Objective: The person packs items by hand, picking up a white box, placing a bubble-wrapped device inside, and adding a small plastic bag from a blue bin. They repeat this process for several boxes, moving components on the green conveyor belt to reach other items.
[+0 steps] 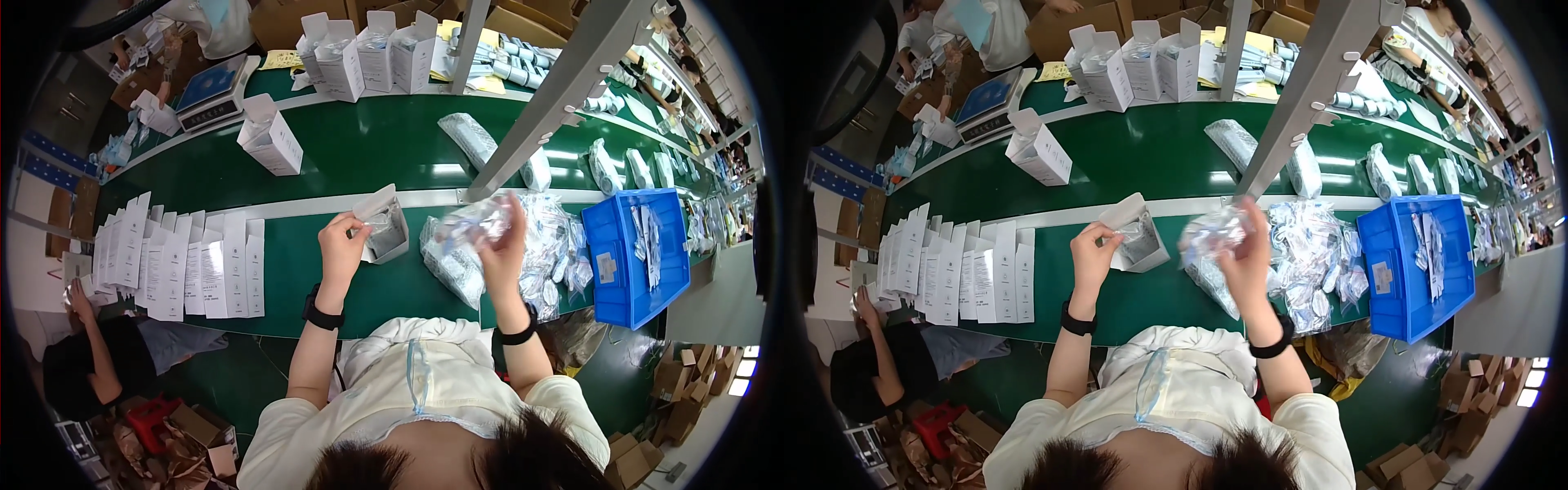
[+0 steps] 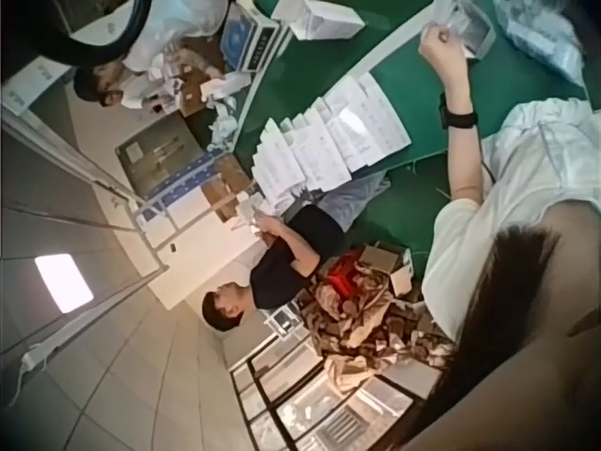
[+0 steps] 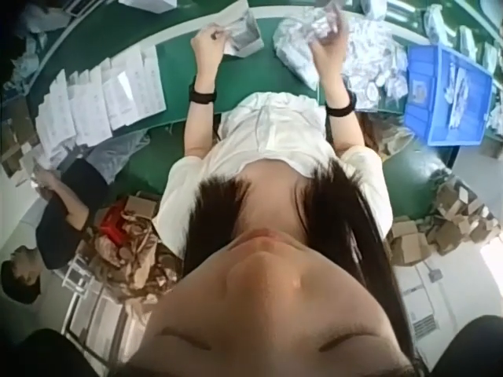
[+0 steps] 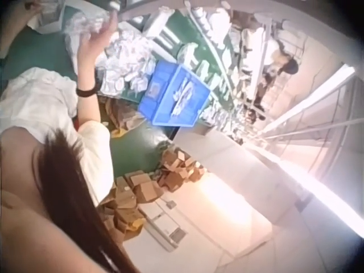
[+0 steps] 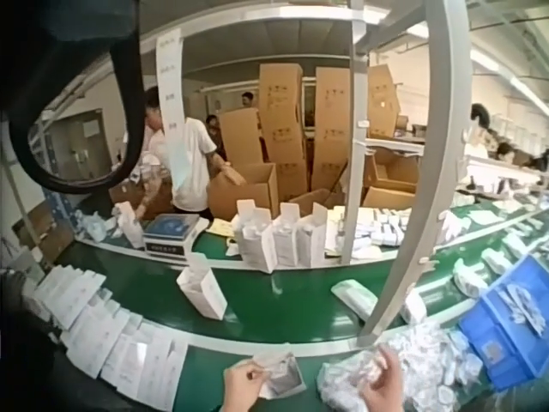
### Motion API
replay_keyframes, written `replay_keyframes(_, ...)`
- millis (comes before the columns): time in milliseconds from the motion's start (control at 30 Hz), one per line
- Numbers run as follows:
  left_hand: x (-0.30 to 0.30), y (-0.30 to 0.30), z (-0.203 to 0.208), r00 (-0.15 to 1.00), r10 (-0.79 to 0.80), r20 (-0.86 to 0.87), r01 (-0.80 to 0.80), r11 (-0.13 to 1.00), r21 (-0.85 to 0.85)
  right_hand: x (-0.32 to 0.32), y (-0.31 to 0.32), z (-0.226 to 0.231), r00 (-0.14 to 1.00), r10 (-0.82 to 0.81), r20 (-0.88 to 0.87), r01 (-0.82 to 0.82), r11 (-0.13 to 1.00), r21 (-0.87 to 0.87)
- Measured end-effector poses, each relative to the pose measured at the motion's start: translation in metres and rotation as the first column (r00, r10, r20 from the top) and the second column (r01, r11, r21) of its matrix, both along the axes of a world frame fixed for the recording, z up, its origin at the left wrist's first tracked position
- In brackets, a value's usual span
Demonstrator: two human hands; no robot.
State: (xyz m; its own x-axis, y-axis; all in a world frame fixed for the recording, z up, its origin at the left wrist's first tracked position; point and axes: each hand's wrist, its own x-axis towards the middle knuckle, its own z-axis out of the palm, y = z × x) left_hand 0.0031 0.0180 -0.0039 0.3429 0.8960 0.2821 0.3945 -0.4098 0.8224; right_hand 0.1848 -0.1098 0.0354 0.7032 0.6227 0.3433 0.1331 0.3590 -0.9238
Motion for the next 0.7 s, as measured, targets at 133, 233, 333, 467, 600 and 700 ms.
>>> replay_keyframes(133,-0.002,0.006,0.001,0.999,0.054,0.009,-0.053,0.997,-0.06,-0.049,0.036,-0.014,0.762,0.355,0.542,-0.186,0.921,-0.342)
replay_keyframes(233,-0.003,0.007,0.0,0.996,0.088,-0.002,-0.087,0.986,-0.139,-0.057,0.047,-0.038,0.493,0.42,0.762,-0.132,0.902,-0.412)
replay_keyframes(333,-0.008,0.008,-0.001,0.998,0.057,0.021,-0.053,0.987,-0.154,-0.063,0.051,-0.039,0.262,0.517,0.815,-0.088,0.853,-0.514)
replay_keyframes(467,-0.023,0.007,0.014,0.982,-0.067,0.176,0.082,0.994,-0.078,-0.048,0.038,-0.028,0.187,0.52,0.833,-0.004,0.849,-0.529)
replay_keyframes(600,-0.151,0.044,0.03,0.754,0.512,-0.411,-0.236,0.795,0.559,-0.022,0.045,-0.037,0.485,0.297,0.822,-0.119,0.954,-0.274)
replay_keyframes(700,-0.21,0.054,0.014,0.447,0.516,-0.731,-0.334,0.854,0.398,-0.015,0.05,-0.069,0.833,0.33,0.443,-0.241,0.939,-0.246)
